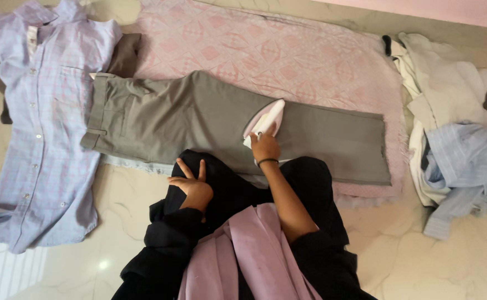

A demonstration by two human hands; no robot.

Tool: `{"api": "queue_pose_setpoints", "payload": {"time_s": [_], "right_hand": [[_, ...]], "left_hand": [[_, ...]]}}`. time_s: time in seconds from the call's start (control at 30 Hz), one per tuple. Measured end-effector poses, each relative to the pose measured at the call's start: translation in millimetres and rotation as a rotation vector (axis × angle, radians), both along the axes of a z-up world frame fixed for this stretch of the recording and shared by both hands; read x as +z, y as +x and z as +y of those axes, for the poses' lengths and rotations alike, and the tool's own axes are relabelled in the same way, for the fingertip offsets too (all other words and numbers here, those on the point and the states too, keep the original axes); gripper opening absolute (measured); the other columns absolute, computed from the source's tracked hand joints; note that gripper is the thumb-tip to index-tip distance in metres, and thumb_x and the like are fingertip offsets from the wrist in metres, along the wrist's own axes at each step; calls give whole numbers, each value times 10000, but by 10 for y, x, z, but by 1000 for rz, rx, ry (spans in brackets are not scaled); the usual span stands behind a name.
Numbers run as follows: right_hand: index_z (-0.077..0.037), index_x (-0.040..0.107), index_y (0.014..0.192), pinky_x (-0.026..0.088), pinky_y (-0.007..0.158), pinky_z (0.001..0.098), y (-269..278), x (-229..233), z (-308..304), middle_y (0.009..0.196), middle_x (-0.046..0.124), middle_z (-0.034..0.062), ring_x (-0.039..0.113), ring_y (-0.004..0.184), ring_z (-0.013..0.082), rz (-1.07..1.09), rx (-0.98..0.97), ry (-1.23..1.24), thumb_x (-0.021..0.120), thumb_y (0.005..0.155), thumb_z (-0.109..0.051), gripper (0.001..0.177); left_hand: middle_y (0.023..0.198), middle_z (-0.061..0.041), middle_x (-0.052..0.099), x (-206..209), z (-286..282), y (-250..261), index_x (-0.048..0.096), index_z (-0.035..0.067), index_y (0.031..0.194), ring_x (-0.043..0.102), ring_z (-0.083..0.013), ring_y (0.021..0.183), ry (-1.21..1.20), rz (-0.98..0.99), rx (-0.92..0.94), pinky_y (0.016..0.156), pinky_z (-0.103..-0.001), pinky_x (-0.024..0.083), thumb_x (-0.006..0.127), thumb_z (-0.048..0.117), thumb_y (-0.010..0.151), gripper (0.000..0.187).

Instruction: The person irons a pair of grey trousers laid out on a pink patterned mat on the floor. They use a white electric iron, moving it back and forth along the length of the trousers while holding the fabric with their left hand.

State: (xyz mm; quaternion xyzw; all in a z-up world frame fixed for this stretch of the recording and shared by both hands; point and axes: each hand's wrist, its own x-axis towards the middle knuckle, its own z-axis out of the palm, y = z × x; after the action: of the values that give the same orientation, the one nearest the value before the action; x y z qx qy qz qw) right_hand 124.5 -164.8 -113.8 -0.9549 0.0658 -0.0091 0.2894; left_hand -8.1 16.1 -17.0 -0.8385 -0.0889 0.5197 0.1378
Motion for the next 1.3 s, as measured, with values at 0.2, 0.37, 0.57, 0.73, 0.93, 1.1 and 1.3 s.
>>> {"api": "queue_pose_setpoints", "payload": {"time_s": [0.2,0.37,0.57,0.73,0.93,1.1,1.3], "right_hand": [[-119,430,1500,531,673,586,5,43,161,842,735,213,706,789,450,13,134,-160,600,969,-403,625],[-28,456,1449,547,663,561,-620,125,319,800,724,233,711,757,441,20,256,-77,620,955,-421,652],[-47,490,1444,552,666,554,-882,183,494,781,715,235,713,742,428,104,334,-7,536,1009,-455,598],[-100,581,1268,546,684,553,-486,158,264,782,740,180,713,787,413,4,269,88,502,1018,-489,470],[-139,609,1102,537,709,556,126,-62,-120,842,747,158,717,820,410,-8,170,-23,485,1035,-482,371],[-202,643,1182,542,761,564,793,-269,-939,1003,749,177,699,956,434,22,-11,-58,511,983,-604,468],[-215,656,1226,536,821,575,1028,-336,-2166,1072,740,193,692,1002,436,60,-303,-167,443,967,-670,565]], "left_hand": [[1524,-515,-285,-26,46,-41,-310,202,1607,294,-682,1396,4,-71,39,1133,-620,350,1043,516,497,1777],[1529,-501,-292,1,15,-5,-310,229,1609,270,-676,1412,32,-39,49,1132,-624,355,1042,525,499,1775],[1523,-478,-305,97,-5,18,-256,190,1609,238,-687,1415,47,36,-35,1111,-648,375,1024,551,512,1724],[1507,-541,-278,175,-40,-7,-305,125,1601,308,-673,1390,85,22,-61,1118,-589,395,1017,583,511,1774],[1509,-523,-303,188,4,18,-339,160,1595,323,-646,1406,70,33,-24,1140,-569,387,1021,575,526,1779],[1515,-533,-285,126,20,-13,-342,167,1593,332,-651,1396,73,32,-11,1124,-571,399,1024,567,529,1777],[1523,-534,-258,131,6,-12,-332,158,1595,345,-656,1389,74,21,-19,1111,-581,415,1014,587,509,1782]]}}
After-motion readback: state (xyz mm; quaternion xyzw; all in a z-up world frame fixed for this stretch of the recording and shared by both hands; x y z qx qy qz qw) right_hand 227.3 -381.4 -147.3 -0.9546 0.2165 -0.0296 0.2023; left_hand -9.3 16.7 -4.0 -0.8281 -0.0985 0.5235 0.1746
